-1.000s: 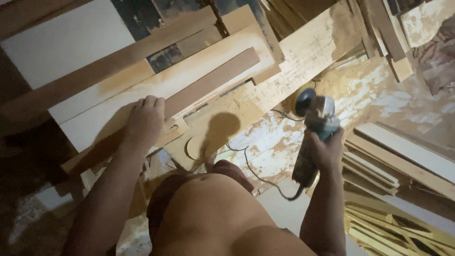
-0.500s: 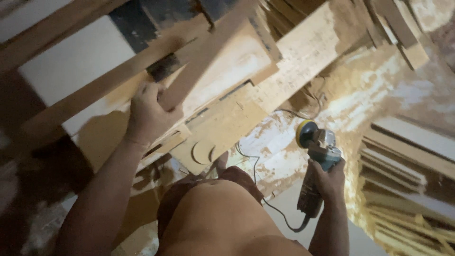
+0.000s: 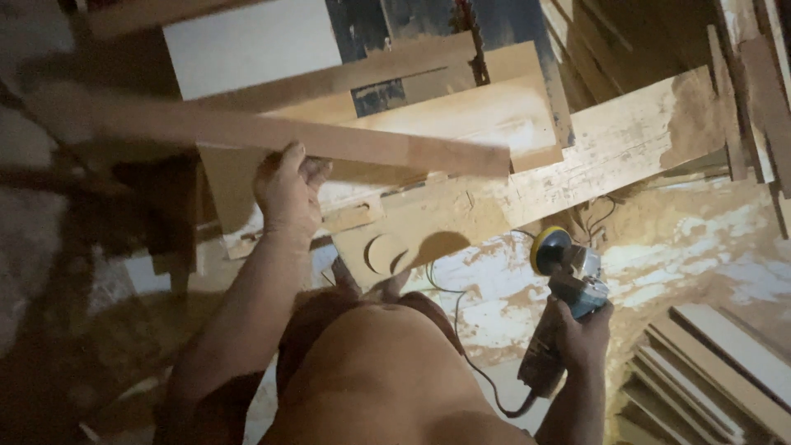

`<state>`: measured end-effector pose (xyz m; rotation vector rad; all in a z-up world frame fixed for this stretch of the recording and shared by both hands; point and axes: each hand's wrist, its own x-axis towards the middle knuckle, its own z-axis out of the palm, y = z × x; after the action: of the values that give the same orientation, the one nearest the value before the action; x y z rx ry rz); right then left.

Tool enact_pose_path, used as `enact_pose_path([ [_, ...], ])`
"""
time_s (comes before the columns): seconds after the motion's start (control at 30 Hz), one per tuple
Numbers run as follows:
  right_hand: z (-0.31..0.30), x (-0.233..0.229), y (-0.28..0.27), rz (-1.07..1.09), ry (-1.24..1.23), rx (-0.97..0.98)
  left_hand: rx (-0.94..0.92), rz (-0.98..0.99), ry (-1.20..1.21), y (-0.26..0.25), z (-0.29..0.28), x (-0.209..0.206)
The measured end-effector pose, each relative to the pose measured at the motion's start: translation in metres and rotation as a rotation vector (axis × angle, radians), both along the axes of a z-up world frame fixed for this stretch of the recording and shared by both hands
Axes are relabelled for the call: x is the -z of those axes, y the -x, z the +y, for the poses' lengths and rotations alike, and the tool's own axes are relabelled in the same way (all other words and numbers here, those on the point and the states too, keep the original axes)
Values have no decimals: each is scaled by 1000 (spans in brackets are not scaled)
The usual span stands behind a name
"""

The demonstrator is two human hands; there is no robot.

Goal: The person uses an orbital sander to smooth the surface of a wooden plank placed on a workbench. They hold the plank steady with their left hand while moving the sander back and forth along its length.

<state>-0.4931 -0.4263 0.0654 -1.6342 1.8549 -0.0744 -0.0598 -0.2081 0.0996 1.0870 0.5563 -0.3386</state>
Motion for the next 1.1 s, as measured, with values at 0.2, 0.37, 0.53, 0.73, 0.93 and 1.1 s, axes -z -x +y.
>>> enact_pose_path([
  [0.2, -12, 9, 7, 0, -11, -110, 90, 258, 32, 34, 25, 121],
  [0.37, 0, -15, -27, -60, 17, -177, 247, 297, -117, 40, 26, 98],
  [0.53, 15, -57, -73, -69, 21, -266, 589, 305, -389, 32, 51, 82],
  [0.73, 36, -98, -148, -99, 117, -514, 738, -1346, -1215, -3, 67, 80],
  [0.93, 56, -112, -236, 22, 181, -804, 848, -2163, -1297, -51, 72, 105],
  [1.1, 77, -109, -275, 48, 215, -886, 803, -1842, -1173, -28, 73, 105],
])
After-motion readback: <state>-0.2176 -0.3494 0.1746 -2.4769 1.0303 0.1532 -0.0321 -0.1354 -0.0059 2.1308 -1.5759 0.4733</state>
